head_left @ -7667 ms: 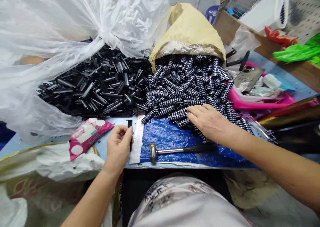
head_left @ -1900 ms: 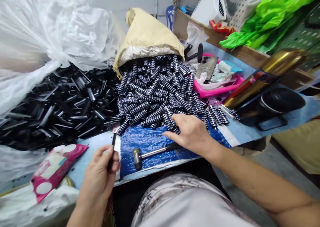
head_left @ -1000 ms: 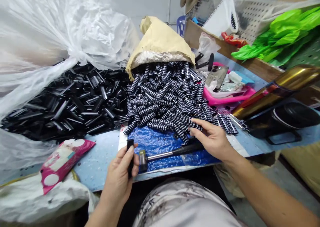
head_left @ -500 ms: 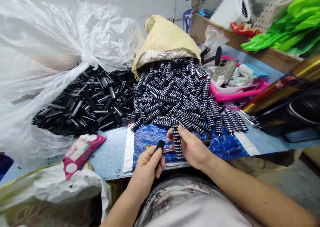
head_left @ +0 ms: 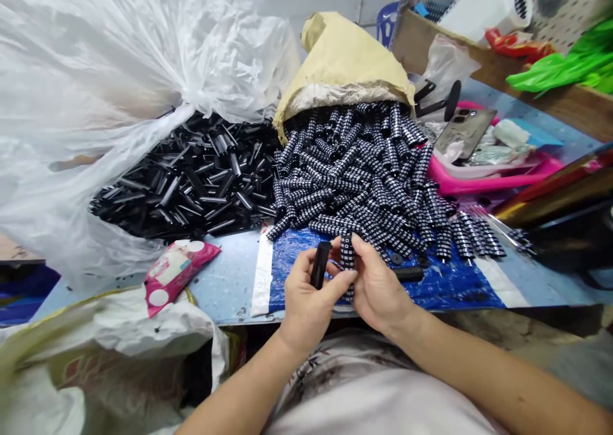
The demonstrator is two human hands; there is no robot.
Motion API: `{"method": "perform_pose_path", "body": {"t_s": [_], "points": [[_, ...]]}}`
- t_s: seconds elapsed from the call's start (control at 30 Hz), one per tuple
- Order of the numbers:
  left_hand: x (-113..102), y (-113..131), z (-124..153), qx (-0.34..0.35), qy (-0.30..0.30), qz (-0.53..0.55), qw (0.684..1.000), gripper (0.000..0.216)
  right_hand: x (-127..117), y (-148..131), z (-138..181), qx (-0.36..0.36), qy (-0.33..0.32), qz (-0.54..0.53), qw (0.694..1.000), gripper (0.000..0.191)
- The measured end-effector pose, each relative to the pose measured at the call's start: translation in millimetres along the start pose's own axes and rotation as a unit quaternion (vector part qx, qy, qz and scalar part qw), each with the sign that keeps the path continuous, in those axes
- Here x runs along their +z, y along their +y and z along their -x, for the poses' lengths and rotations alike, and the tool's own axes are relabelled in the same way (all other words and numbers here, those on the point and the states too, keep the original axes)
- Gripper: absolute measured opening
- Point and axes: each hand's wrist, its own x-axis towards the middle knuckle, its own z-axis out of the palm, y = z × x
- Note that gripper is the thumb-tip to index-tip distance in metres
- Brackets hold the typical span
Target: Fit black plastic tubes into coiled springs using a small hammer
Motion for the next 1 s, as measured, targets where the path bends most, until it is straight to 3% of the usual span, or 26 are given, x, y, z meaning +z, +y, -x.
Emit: {"method": "perform_pose_path", "body": {"t_s": [0.17,0.27,0.33,0.37,0.43,0.5,0.57,0.7,0.83,0.9,1.0], "points": [[-4.3,-7.0,-0.3,0.016,-0.017,-0.011,1.0,0.038,10.3,9.9,1.0,-0.034,-0.031,0.055,0.997,0.037],[-12.1,-4.0,4.2,-0.004,-0.023,-0.013,1.0,0.023,3.2,10.0,1.4,-0.019,-0.074,0.117,0.99,0.049],[-18.5,2.7,7.3,-0.036,-0.02,0.011,0.999,0.022,-9.2,5.2,-0.2,-0.09,-0.141,0.224,0.96,0.069],[-21.9,6.7,8.8,-0.054,-0.02,0.025,0.998,0.023,-16.6,1.7,-1.5,-0.15,-0.186,0.295,0.925,0.086],[-28.0,14.0,11.7,-0.085,-0.027,0.041,0.995,0.027,-31.0,-5.6,-3.9,-0.284,-0.277,0.429,0.812,0.117],[-31.9,17.8,14.0,-0.101,-0.034,0.036,0.994,0.03,-40.5,-11.1,-4.8,-0.374,-0.328,0.51,0.702,0.119],[-32.7,17.0,15.3,-0.11,-0.031,0.033,0.993,0.034,-43.5,-13.6,-2.9,-0.424,-0.327,0.538,0.651,0.109],[-27.3,8.3,15.1,-0.101,0.011,0.049,0.994,0.049,-37.5,-13.2,6.1,-0.461,-0.289,0.544,0.639,0.104],[-20.2,7.0,14.9,-0.078,0.0,0.084,0.993,0.037,-31.7,-11.5,11.2,-0.491,-0.285,0.532,0.628,0.1],[-20.0,10.9,14.8,-0.107,-0.015,0.145,0.983,0.03,-32.3,-10.7,10.5,-0.505,-0.276,0.536,0.618,0.1],[-27.1,17.7,12.5,-0.184,-0.05,0.195,0.962,0.036,-37.1,-7.8,8.2,-0.509,-0.275,0.56,0.593,0.098]]}}
